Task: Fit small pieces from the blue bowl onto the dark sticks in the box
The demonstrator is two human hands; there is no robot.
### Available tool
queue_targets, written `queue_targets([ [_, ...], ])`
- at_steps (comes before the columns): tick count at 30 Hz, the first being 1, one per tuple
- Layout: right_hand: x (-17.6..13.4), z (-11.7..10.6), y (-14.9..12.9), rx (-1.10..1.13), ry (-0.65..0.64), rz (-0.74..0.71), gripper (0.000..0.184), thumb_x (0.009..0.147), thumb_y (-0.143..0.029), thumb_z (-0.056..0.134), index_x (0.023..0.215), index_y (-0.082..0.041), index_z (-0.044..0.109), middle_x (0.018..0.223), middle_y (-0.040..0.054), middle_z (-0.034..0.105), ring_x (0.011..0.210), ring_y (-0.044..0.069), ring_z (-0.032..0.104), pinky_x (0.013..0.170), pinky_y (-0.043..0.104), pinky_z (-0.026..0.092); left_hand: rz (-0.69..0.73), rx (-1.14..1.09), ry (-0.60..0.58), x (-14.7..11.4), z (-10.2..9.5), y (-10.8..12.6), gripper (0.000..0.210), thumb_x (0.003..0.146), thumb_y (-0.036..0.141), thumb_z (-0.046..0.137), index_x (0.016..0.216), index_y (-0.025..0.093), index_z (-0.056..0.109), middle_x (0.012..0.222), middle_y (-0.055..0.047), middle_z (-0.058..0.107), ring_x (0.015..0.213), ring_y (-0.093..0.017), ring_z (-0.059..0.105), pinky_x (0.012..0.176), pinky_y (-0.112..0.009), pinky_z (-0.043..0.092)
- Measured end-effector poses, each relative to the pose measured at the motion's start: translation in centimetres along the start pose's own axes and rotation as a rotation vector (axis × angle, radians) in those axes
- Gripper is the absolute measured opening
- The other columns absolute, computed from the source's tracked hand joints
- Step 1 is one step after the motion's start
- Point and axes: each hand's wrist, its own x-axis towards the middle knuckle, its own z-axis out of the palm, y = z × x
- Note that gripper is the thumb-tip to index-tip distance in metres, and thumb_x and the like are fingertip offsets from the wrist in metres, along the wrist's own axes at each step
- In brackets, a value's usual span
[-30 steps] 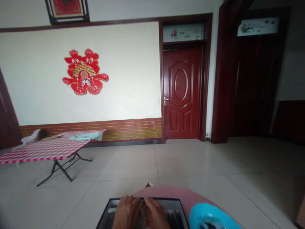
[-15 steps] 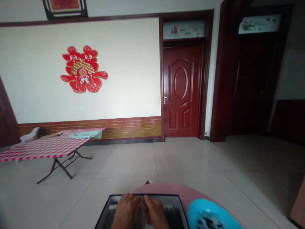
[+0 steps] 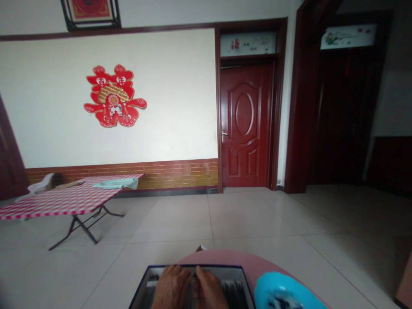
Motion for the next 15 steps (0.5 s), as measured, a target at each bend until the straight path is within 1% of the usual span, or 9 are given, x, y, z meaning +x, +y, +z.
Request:
queue_targets([
  [2,0.4,0.0,0.4,-0.076,0.043,-0.065,0.046,0.062,-0.062,0.061,0.063,-0.016,0.059,0.047,-0.0040,0.050,0.041,0.008,0.044,0.040,0.020,0.028,-0.003,-0.001,-0.029,0.0,-0.1,0.1,0.015,0.080,0.017,0.053,0.077,0.026,0.065,0.080,0.000,0.067,0.079,-0.020,0.059,0.071,-0.032,0.040],
  [4,0.4,0.0,0.4,-0.086,0.037,-0.117,0.042,0.060,-0.058,0.065,0.060,-0.016,0.057,0.047,-0.0043,0.050,0.041,0.007,0.043,0.041,0.020,0.027,-0.012,0.012,-0.058,0.0,-0.2,0.1,0.017,0.082,0.017,0.051,0.075,0.026,0.064,0.078,0.000,0.066,0.079,-0.021,0.059,0.071,-0.032,0.041],
  [5,0.2,-0.1,0.3,-0.066,0.031,-0.120,0.039,0.059,-0.055,0.067,0.061,-0.017,0.058,0.049,-0.0039,0.052,0.043,0.008,0.046,0.042,0.019,0.029,-0.019,0.019,-0.069,0.0,-0.3,0.2,0.018,0.082,0.017,0.050,0.075,0.025,0.064,0.077,-0.001,0.066,0.079,-0.021,0.059,0.071,-0.033,0.041],
  [7,-0.2,-0.1,-0.1,-0.003,0.004,-0.083,0.032,0.058,-0.046,0.070,0.069,-0.018,0.061,0.060,-0.0019,0.059,0.053,0.010,0.053,0.047,0.019,0.035,-0.028,0.019,-0.081,0.0,-0.5,0.2,0.018,0.082,0.017,0.049,0.076,0.025,0.064,0.077,-0.001,0.066,0.078,-0.021,0.059,0.070,-0.032,0.041],
  [8,-0.5,0.0,-0.4,0.034,-0.020,-0.053,0.032,0.059,-0.044,0.070,0.076,-0.019,0.062,0.068,-0.0007,0.063,0.060,0.011,0.056,0.050,0.020,0.038,-0.028,0.011,-0.081,-0.1,-0.6,0.3,0.018,0.081,0.016,0.050,0.077,0.026,0.065,0.077,-0.001,0.066,0.079,-0.021,0.059,0.071,-0.032,0.041],
  [10,-0.8,0.1,-0.6,0.092,-0.049,0.007,0.035,0.063,-0.046,0.066,0.085,-0.020,0.062,0.079,0.0012,0.065,0.065,0.012,0.059,0.053,0.021,0.041,-0.024,0.000,-0.071,0.0,-0.7,0.3,0.016,0.080,0.016,0.052,0.078,0.025,0.065,0.079,-0.001,0.067,0.081,-0.021,0.059,0.071,-0.032,0.041],
  [11,-0.8,0.2,-0.6,0.098,-0.046,0.038,0.037,0.064,-0.050,0.064,0.084,-0.019,0.062,0.077,0.0017,0.065,0.062,0.011,0.059,0.051,0.021,0.040,-0.022,-0.001,-0.065,0.0,-0.7,0.3,0.016,0.080,0.016,0.052,0.078,0.025,0.065,0.080,-0.001,0.067,0.081,-0.021,0.059,0.072,-0.032,0.041],
  [13,-0.6,0.2,-0.3,0.064,-0.009,0.066,0.042,0.065,-0.058,0.059,0.076,-0.017,0.061,0.064,0.0001,0.061,0.050,0.009,0.055,0.046,0.020,0.036,-0.018,0.007,-0.066,0.0,-0.6,0.3,0.017,0.079,0.015,0.052,0.077,0.025,0.065,0.080,-0.001,0.067,0.081,-0.021,0.059,0.072,-0.032,0.041],
  [15,-0.3,0.2,0.1,-0.010,0.021,0.031,0.044,0.063,-0.060,0.060,0.069,-0.016,0.058,0.054,-0.0025,0.055,0.042,0.008,0.049,0.041,0.019,0.031,-0.018,0.006,-0.073,0.0,-0.4,0.3,0.018,0.079,0.014,0.052,0.076,0.025,0.066,0.080,-0.001,0.067,0.081,-0.021,0.059,0.072,-0.032,0.041],
])
